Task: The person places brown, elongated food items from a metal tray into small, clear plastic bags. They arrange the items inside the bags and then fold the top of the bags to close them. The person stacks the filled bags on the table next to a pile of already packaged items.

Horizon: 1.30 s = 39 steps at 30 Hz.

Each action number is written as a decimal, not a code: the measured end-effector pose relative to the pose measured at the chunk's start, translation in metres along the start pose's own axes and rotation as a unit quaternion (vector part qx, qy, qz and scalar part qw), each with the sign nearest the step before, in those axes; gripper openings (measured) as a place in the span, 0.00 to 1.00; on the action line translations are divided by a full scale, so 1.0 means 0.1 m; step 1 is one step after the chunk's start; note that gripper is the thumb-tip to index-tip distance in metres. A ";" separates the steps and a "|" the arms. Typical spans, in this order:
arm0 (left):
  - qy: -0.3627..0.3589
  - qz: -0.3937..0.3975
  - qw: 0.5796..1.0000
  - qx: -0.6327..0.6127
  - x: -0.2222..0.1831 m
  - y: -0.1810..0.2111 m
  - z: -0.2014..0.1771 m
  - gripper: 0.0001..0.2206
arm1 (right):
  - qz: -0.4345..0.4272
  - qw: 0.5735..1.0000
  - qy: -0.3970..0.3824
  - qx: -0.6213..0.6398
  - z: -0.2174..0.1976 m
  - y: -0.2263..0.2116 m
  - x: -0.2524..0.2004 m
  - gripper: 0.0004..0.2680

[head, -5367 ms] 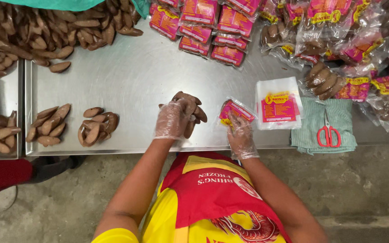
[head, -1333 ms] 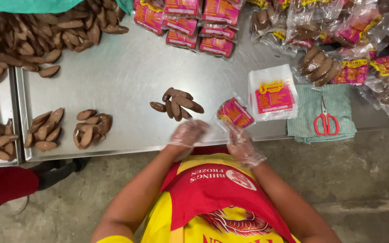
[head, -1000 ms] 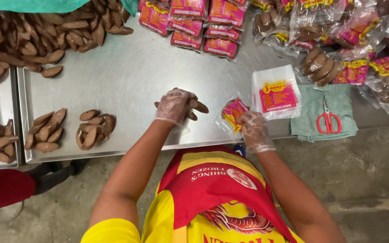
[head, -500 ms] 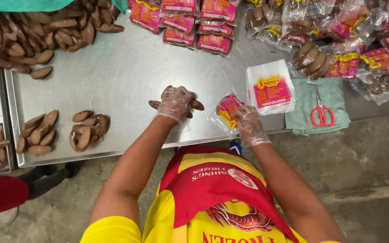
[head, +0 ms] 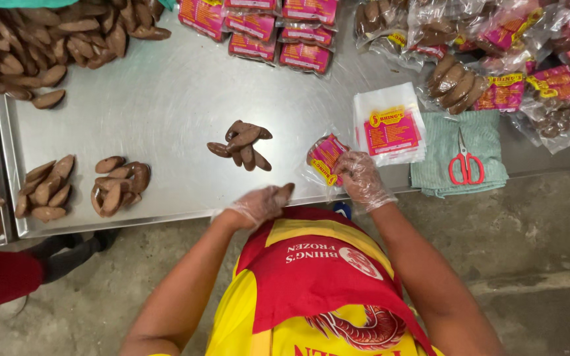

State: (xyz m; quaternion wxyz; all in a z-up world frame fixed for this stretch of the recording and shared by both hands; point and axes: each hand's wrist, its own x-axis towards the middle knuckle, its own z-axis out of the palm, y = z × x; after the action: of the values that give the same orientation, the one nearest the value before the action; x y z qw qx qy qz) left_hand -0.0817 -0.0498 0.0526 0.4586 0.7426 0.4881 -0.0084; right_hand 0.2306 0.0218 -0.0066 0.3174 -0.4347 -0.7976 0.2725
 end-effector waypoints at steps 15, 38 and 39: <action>0.213 -0.160 0.793 -0.548 0.48 0.44 0.81 0.10 | 0.137 0.969 0.004 0.203 -0.02 0.01 0.24 0.11; 0.403 -0.253 0.732 -0.487 1.34 0.92 0.92 0.12 | -0.047 0.982 -0.138 0.123 0.06 -0.33 0.46 0.11; 0.404 -0.250 0.744 -0.470 1.37 0.86 0.95 0.13 | -0.046 0.982 -0.134 0.124 0.06 -0.33 0.46 0.11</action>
State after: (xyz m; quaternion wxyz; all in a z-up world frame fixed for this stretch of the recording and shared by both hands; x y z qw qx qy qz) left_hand 0.0944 -0.0260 -0.0072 0.4907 0.2184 0.7377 0.4090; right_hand 0.1899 0.0448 0.0251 0.2716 -0.3140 -0.8121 0.4101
